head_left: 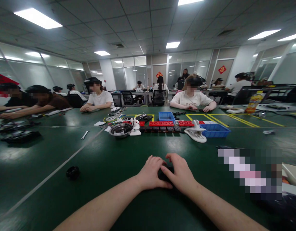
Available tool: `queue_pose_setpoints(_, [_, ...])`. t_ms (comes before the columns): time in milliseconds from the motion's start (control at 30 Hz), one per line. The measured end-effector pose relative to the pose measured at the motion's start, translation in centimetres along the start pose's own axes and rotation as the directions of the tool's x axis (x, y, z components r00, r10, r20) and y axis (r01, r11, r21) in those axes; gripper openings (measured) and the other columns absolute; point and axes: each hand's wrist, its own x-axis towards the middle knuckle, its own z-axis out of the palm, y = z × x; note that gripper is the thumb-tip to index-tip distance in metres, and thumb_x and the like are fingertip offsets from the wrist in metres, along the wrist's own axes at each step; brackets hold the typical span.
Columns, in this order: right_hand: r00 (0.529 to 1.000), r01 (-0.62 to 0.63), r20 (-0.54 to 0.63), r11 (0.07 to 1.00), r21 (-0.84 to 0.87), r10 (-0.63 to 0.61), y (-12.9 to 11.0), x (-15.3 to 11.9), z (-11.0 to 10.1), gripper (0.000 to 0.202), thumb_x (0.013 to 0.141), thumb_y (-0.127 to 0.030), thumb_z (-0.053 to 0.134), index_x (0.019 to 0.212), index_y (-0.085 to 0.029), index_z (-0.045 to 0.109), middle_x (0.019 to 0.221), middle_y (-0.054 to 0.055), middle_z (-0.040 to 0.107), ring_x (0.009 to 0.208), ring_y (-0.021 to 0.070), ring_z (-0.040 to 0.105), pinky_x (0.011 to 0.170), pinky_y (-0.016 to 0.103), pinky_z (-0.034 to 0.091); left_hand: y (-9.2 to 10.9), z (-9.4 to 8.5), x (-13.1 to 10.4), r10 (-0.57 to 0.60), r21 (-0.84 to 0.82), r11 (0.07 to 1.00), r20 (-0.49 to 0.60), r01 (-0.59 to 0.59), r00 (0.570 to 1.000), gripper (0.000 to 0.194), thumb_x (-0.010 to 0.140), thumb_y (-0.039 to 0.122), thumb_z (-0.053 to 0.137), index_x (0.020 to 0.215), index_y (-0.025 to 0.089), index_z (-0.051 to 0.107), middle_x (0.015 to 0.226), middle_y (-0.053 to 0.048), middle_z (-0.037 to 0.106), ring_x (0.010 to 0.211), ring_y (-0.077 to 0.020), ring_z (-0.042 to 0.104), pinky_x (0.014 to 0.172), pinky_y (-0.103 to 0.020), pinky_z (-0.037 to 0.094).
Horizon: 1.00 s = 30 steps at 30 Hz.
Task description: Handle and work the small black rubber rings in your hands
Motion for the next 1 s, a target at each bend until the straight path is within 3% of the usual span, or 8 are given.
queue_pose_setpoints(133, [0.998,-0.042,0.050,0.997,-0.070,0.045,-0.5,-0.2,1.0,0.017,0.083,-0.029,0.041,0.073,-0.017,0.049,0.074,0.003,0.053,0.071,0.0179,0.050,0.065,0.031,0.038,0.6,0.7,-0.1,-0.047,0.066,0.997,-0.053,0.051,0.997,0.046,0.056,0.048,0.069,0.089,0.018,0.057,0.093,-0.004,0.055,0.093,-0.0227,0.051,0.101,-0.046,0.022])
queue_pose_setpoints(400, [0.988,-0.017,0.152,0.989,-0.147,0.040,-1.2,0.1,0.0,0.017,0.075,-0.032,0.055,0.073,-0.017,0.050,0.077,0.004,0.052,0.073,0.0186,0.049,0.066,0.031,0.038,0.9,0.7,0.0,-0.049,0.099,0.994,-0.027,0.051,0.998,0.043,0.057,0.042,0.067,0.092,0.019,0.056,0.090,-0.003,0.056,0.090,-0.0229,0.051,0.096,-0.044,0.028])
queue_pose_setpoints(567, [0.937,0.065,0.345,0.997,-0.039,-0.048,-2.1,0.5,-2.2,0.010,0.072,-0.018,0.056,0.082,-0.016,0.056,0.085,0.006,0.056,0.080,0.0186,0.051,0.071,0.030,0.040,-0.3,0.2,0.3,0.021,0.058,0.998,0.047,-0.024,0.999,0.035,0.058,0.038,0.067,0.086,0.018,0.058,0.089,-0.003,0.054,0.086,-0.0214,0.050,0.081,-0.033,0.041])
queue_pose_setpoints(700, [0.876,0.166,0.430,0.974,0.154,-0.217,-2.3,0.6,-3.2,0.023,0.065,-0.002,0.048,0.076,-0.019,0.060,0.086,0.003,0.060,0.084,0.0164,0.053,0.078,0.030,0.040,-1.4,0.0,0.3,0.114,-0.045,0.993,0.096,-0.110,0.989,0.031,0.057,0.033,0.070,0.084,0.020,0.060,0.097,-0.001,0.052,0.094,-0.0215,0.048,0.086,-0.031,0.038])
queue_pose_setpoints(767, [0.856,0.201,0.434,0.955,0.220,-0.280,-2.1,0.5,-3.2,0.025,0.061,0.000,0.045,0.067,-0.020,0.059,0.081,0.000,0.061,0.083,0.0155,0.054,0.087,0.034,0.036,-1.6,0.0,0.4,0.139,-0.066,0.989,0.101,-0.133,0.985,0.031,0.056,0.030,0.072,0.083,0.021,0.060,0.098,-0.001,0.052,0.097,-0.0216,0.047,0.088,-0.031,0.037])
queue_pose_setpoints(867, [0.869,0.215,0.394,0.946,0.241,-0.298,-1.7,0.4,-2.7,0.022,0.060,-0.002,0.045,0.062,-0.021,0.056,0.074,-0.004,0.061,0.079,0.0145,0.055,0.099,0.044,0.022,-1.6,-0.1,0.4,0.139,-0.076,0.988,0.121,-0.131,0.983,0.034,0.055,0.027,0.073,0.087,0.023,0.060,0.101,-0.001,0.052,0.099,-0.0216,0.047,0.089,-0.032,0.037])
queue_pose_setpoints(1000, [0.910,0.190,0.313,0.944,0.271,-0.273,-1.6,0.3,-2.4,0.026,0.061,-0.004,0.046,0.078,-0.021,0.057,0.081,-0.003,0.061,0.084,0.0141,0.055,0.102,0.044,0.016,-0.9,-0.7,0.3,0.093,-0.097,0.992,0.126,-0.081,0.988,0.046,0.056,0.031,0.073,0.098,0.022,0.057,0.102,-0.002,0.053,0.097,-0.0221,0.048,0.088,-0.033,0.038])
